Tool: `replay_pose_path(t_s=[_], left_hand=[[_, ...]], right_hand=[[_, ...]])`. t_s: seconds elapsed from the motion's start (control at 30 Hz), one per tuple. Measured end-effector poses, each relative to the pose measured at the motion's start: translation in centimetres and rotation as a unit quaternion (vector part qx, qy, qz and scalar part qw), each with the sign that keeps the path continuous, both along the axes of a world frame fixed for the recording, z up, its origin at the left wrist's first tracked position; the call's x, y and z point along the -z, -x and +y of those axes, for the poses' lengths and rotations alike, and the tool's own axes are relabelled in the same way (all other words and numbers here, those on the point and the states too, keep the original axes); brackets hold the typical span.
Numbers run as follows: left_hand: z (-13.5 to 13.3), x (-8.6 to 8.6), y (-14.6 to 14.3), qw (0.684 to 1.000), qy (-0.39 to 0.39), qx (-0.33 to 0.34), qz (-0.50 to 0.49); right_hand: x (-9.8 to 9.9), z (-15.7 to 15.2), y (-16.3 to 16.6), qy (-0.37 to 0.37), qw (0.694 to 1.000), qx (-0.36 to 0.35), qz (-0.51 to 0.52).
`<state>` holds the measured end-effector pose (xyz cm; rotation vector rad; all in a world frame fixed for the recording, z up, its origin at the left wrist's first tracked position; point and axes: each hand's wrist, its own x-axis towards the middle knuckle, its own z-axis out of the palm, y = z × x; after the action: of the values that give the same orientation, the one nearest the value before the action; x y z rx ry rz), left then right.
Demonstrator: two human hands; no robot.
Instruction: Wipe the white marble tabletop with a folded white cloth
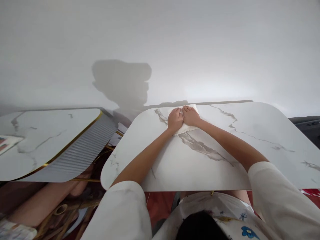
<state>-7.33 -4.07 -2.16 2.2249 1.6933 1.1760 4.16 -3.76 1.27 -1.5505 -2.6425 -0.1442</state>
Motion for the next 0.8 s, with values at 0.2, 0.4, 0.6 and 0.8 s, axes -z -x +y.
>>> replay_pose_path(t_s=[0.2,0.4,0.6,0.8], left_hand=[[4.5,-0.2,-1.0,0.999,-0.004,-0.006,0.035],[6.2,-1.1,-4.7,0.998,0.006,-0.007,0.061],[4.5,-1.5,-7.1,0.997,-0.02,0.031,0.072],[0.8,-1.1,-7.6,0.995,-0.025,0.068,0.069]], right_hand=[[0.1,4.3,-1.2,-0.022,1.0,0.0,0.011],[-0.5,5.4,-4.6,-0.029,0.999,0.032,0.015],[-0.4,2.9,-7.1,-0.064,0.996,0.059,0.019],[0.0,-1.8,-7.6,-0.078,0.994,0.075,0.009]])
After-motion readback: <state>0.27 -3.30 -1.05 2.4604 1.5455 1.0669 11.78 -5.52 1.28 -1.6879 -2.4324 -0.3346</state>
